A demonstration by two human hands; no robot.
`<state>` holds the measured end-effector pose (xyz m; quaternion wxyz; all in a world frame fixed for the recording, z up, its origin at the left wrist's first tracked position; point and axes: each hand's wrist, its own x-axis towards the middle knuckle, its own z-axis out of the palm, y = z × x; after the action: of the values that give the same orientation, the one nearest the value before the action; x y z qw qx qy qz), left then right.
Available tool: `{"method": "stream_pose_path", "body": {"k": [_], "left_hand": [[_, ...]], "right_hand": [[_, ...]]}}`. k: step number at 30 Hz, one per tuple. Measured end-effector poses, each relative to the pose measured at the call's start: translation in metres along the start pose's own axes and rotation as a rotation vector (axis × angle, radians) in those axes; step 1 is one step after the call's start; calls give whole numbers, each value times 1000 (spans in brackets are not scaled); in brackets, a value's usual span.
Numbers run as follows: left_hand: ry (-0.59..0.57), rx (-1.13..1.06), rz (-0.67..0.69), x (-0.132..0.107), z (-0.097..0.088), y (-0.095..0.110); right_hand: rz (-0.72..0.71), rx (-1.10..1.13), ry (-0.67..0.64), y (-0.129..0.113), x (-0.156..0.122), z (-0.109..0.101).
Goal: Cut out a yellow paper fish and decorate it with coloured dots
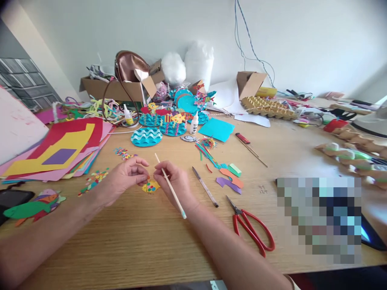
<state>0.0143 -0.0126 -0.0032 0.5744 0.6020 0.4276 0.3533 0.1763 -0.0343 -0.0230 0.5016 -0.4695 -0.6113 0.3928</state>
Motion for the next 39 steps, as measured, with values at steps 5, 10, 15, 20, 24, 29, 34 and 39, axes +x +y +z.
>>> {"method": "stream_pose_path", "body": {"k": [5, 10, 15, 20, 24, 29, 34, 39], "left_hand": [[-26, -41, 5, 4, 9, -2], [-26, -27, 10, 7, 8, -6], [-14, -24, 10, 8, 8, -9], [-9, -16, 21, 8, 8, -12], [34, 231, 103, 1, -4, -16], [-8, 881, 397, -17, -23, -30], [-118, 1085, 624, -28, -27, -50], [-119, 1118, 659, -28, -26, -55]], "right_hand": [[-55, -125, -15, 3, 0, 2], [-87, -251, -9, -1, 0, 1], [-107, -324, -21, -2, 0, 2], [-105, -358, -42, 0, 0, 2], [-102, -340, -38, 0, 1, 0], [-92, -420, -82, 4, 4, -2], [-153, -562, -205, 12, 9, 3], [-161, -645, -266, 12, 10, 7]]}}
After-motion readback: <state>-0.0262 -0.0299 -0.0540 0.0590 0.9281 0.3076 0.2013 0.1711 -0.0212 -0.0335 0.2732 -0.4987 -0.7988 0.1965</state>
